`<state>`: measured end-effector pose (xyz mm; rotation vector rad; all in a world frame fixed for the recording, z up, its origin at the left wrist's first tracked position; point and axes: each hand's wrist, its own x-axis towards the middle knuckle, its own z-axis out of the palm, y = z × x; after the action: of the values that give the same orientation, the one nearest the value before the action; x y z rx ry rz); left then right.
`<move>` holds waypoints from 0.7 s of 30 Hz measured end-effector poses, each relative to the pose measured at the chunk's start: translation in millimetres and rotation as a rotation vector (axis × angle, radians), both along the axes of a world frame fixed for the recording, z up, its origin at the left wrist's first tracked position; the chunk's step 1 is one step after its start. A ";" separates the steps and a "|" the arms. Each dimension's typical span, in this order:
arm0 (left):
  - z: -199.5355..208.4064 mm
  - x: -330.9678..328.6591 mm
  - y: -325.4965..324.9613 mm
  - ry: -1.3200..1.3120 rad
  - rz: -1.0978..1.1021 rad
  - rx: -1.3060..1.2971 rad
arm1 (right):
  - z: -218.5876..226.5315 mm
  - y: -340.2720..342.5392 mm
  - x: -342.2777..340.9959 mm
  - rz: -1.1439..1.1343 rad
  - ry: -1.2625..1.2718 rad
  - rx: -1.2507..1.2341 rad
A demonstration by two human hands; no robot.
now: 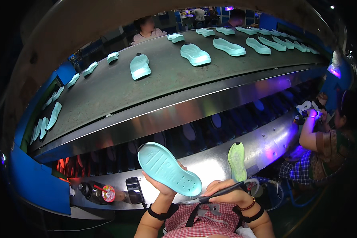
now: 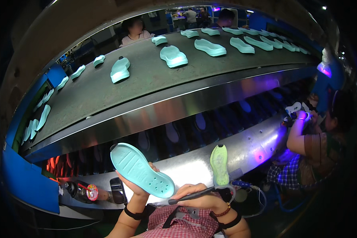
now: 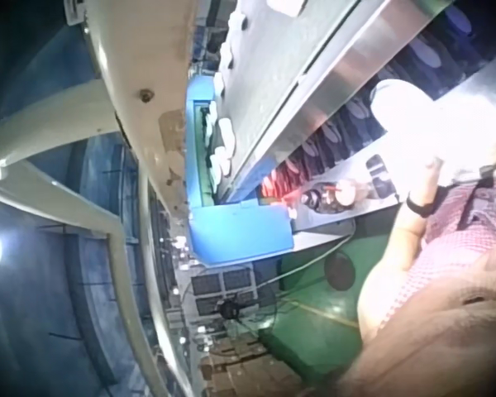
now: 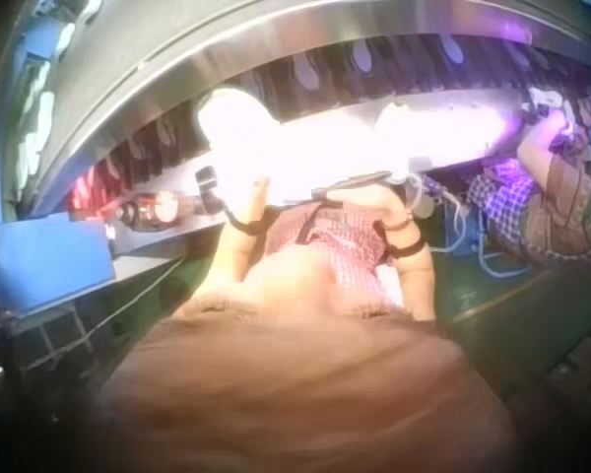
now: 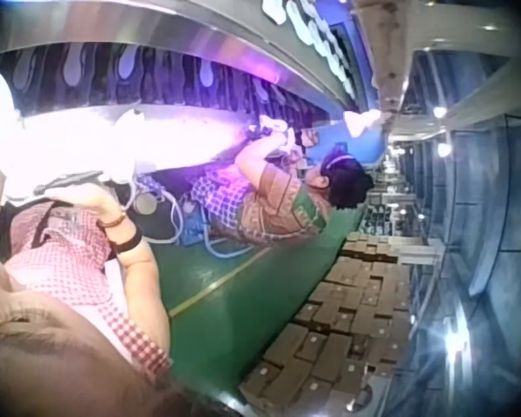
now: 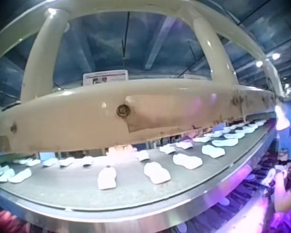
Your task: Applying a liquid substance, likely adhesive or primer, to shoe soles on a factory assembly line using a brush.
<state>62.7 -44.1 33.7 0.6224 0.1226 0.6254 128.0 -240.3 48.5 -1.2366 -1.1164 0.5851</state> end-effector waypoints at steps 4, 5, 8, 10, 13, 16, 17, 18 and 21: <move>-1.4 3.4 2.1 -0.029 -0.037 0.064 | -1.2 3.4 -0.1 -0.221 0.271 -0.143; 1.4 4.7 1.9 -0.032 -0.031 0.089 | -0.7 3.9 0.3 -0.142 0.199 -0.106; 17.1 4.3 -2.8 0.031 -0.030 0.044 | -4.1 0.2 9.7 0.041 0.183 0.000; 14.4 3.6 2.4 -0.007 -0.103 0.058 | -2.5 5.4 7.7 -0.095 0.496 -0.072; 9.4 -4.4 -12.3 0.040 -0.190 -0.063 | -4.3 6.7 -0.6 -0.075 0.813 0.065; 7.9 -16.1 -38.5 -0.004 -0.351 -0.011 | -2.0 15.5 -11.9 -0.108 1.059 0.215; -1.4 -14.7 -32.4 0.038 -0.392 -0.007 | -1.4 12.8 -10.8 -0.136 0.856 0.089; -11.7 -13.3 -24.0 0.080 -0.433 -0.004 | 0.4 10.9 -9.4 -0.161 0.652 -0.036; -15.7 -8.2 -9.0 0.010 -0.473 0.033 | 20.9 0.3 2.1 -0.083 0.521 -0.187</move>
<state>54.5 -53.1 18.0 0.6580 -0.0269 0.1674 130.1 -239.9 69.4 -1.1890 -0.5808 0.9013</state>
